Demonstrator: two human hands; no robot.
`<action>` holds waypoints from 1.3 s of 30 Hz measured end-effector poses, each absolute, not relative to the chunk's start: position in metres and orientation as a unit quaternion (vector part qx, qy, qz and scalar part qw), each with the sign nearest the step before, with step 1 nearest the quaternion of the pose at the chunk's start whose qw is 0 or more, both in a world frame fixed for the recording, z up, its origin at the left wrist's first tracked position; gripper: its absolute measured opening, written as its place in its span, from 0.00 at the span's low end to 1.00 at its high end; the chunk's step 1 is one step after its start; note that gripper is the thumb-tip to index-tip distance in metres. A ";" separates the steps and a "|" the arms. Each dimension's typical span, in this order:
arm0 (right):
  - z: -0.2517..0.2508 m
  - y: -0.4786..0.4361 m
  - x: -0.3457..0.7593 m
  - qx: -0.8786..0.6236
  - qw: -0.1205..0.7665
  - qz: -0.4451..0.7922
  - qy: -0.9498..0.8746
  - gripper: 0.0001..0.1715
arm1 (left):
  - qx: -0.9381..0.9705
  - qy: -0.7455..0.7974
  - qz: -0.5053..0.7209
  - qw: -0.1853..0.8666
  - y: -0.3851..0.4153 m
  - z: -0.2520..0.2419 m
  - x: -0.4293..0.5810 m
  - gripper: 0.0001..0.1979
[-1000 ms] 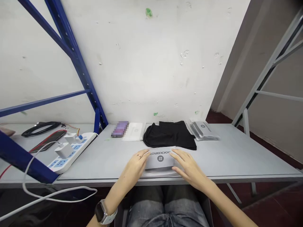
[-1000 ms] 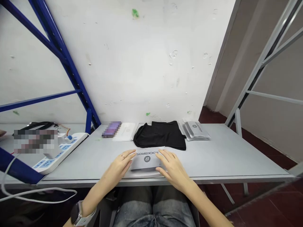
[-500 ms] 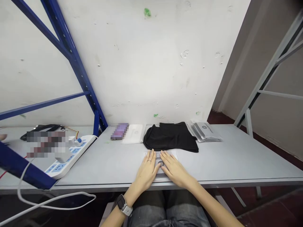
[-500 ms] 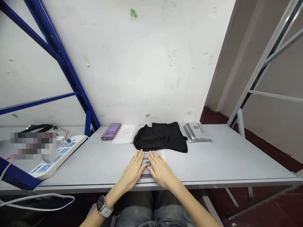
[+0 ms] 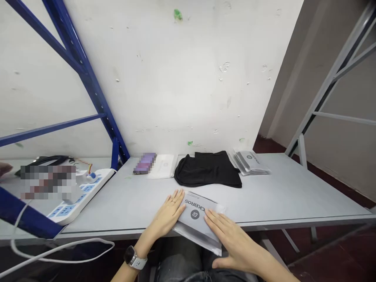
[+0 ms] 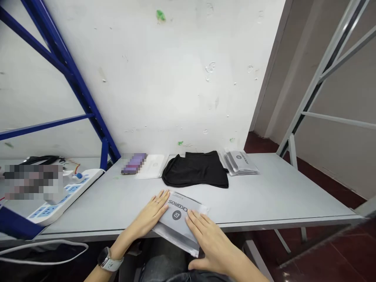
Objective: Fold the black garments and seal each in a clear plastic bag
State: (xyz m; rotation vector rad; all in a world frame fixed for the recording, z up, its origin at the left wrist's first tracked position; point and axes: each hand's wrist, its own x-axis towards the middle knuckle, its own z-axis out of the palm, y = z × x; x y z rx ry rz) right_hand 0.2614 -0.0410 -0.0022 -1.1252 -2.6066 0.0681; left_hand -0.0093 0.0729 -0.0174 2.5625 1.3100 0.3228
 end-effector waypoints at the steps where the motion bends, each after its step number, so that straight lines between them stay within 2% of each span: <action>1: -0.004 -0.042 0.261 -0.381 0.148 0.005 -0.913 0.57 | 0.884 0.436 0.109 0.127 0.073 -0.016 -0.010 0.26; 5: -0.012 -0.031 0.250 -0.329 0.154 -0.087 -0.927 0.38 | 0.898 0.404 0.095 0.144 0.070 -0.008 -0.006 0.26; 7: -0.006 -0.026 0.247 -0.323 0.174 -0.101 -0.925 0.34 | 0.898 0.400 0.103 0.149 0.067 -0.005 -0.003 0.26; 9: 0.010 -0.026 0.252 -0.346 0.203 -0.049 -0.915 0.32 | 0.890 0.408 0.129 0.159 0.066 -0.001 -0.002 0.25; 12: 0.044 -0.029 0.284 -0.412 0.253 0.100 -0.870 0.27 | 0.862 0.441 0.185 0.168 0.068 -0.001 -0.007 0.24; 14: 0.062 -0.025 0.318 -0.472 0.328 0.135 -0.807 0.22 | 0.848 0.462 0.206 0.160 0.070 -0.005 -0.011 0.24; 16: 0.071 -0.011 0.355 -0.564 0.409 0.093 -0.711 0.20 | 0.845 0.471 0.209 0.141 0.072 -0.011 -0.014 0.24; 18: 0.072 0.012 0.388 -0.638 0.452 -0.022 -0.623 0.21 | 0.856 0.464 0.194 0.118 0.073 -0.017 -0.014 0.24; 19: 0.070 0.026 0.402 -0.665 0.454 -0.092 -0.586 0.22 | 0.863 0.457 0.186 0.106 0.073 -0.019 -0.014 0.24; 21: 0.063 0.058 0.423 -0.734 0.378 -0.185 -0.533 0.25 | 0.874 0.445 0.175 0.085 0.073 -0.022 -0.013 0.25; 24: 0.046 0.102 0.440 -0.746 0.319 -0.172 -0.559 0.27 | 0.876 0.446 0.167 0.068 0.072 -0.022 -0.012 0.25; 28: 0.018 0.134 0.446 -0.743 0.252 -0.127 -0.607 0.20 | 0.879 0.446 0.161 0.059 0.072 -0.022 -0.012 0.24; 32: 0.002 0.135 0.453 -0.729 0.248 -0.131 -0.625 0.20 | 0.880 0.440 0.172 0.053 0.072 -0.025 -0.013 0.24; 36: 0.004 0.122 0.446 -0.701 0.282 -0.165 -0.634 0.26 | 0.874 0.439 0.199 0.057 0.074 -0.026 -0.013 0.23; 39: 0.004 0.109 0.420 -0.656 0.303 -0.174 -0.669 0.25 | 0.873 0.426 0.230 0.063 0.085 -0.019 -0.005 0.21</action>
